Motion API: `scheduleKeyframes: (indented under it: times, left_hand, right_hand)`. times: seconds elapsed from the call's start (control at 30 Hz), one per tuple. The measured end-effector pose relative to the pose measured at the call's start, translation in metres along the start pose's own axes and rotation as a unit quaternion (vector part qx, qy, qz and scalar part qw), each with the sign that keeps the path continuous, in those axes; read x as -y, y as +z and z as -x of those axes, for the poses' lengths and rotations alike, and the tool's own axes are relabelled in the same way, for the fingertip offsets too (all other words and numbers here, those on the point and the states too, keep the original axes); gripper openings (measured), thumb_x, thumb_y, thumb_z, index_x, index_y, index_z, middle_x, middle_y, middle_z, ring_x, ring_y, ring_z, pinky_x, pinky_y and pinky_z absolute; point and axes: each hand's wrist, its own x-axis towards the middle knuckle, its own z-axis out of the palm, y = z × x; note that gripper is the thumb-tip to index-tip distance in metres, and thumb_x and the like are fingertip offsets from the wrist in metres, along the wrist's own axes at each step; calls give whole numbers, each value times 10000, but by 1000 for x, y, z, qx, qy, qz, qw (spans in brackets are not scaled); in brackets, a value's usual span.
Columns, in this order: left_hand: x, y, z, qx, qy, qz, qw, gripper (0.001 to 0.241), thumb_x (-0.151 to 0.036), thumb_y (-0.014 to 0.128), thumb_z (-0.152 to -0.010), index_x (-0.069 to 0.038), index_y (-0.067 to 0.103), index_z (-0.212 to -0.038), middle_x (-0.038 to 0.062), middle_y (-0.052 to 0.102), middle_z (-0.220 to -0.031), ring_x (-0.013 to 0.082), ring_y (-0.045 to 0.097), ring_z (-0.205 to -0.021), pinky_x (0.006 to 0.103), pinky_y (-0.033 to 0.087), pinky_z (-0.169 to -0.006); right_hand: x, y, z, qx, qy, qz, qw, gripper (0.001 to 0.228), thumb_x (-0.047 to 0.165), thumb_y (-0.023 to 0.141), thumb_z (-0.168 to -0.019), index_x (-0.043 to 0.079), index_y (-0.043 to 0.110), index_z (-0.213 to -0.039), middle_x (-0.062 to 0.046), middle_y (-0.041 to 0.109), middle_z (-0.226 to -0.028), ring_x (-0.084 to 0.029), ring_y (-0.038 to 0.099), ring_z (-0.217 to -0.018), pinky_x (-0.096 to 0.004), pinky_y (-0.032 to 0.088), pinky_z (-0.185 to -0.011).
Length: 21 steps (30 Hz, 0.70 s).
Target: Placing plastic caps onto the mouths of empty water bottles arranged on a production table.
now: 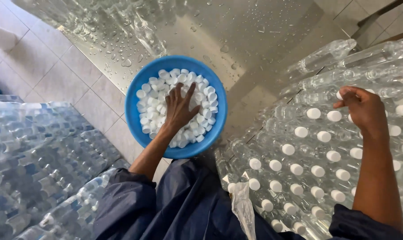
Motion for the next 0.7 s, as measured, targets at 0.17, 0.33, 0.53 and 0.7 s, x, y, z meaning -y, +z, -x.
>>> scheduleKeyframes:
  times: [0.17, 0.33, 0.53, 0.7]
  left_hand:
    - [2, 1, -10, -23, 183, 24, 982, 828, -338, 769, -1019, -283, 306, -1703, 209, 316, -1684, 519, 397, -1451, 663, 479, -1143]
    - [-14, -1, -36, -42, 252, 45, 966, 550, -267, 786, -996, -244, 491, -1459, 211, 388, -1537, 460, 510, -1332, 579, 609, -884]
    - [-11, 22, -49, -101, 181, 154, 966, 340, -179, 773, -947, -97, 564, -1202, 212, 557, -1342, 416, 604, -1116, 468, 544, -626]
    - [-14, 1, -50, -103, 72, 288, 949, 279, -90, 633, -1000, -39, 604, -1273, 218, 688, -1204, 368, 684, -955, 435, 554, -698]
  right_hand:
    - [-17, 4, -7, 40, 25, -138, 989, 245, 329, 676, -1275, 87, 703, -1303, -100, 701, -888, -116, 472, -721, -278, 414, -720]
    - [-34, 5, -24, 45, 64, -199, 977, 159, 319, 726, -1212, 178, 668, -1169, -9, 558, -835, -100, 526, -773, -283, 433, -850]
    - [-49, 7, -34, 35, 75, -181, 980, 164, 370, 754, -1138, 225, 682, -1108, 47, 660, -1097, -103, 489, -803, -312, 438, -940]
    - [-50, 11, -37, 30, 69, -171, 982, 234, 433, 735, -1137, 223, 721, -1241, 15, 594, -923, -128, 504, -848, -335, 404, -926]
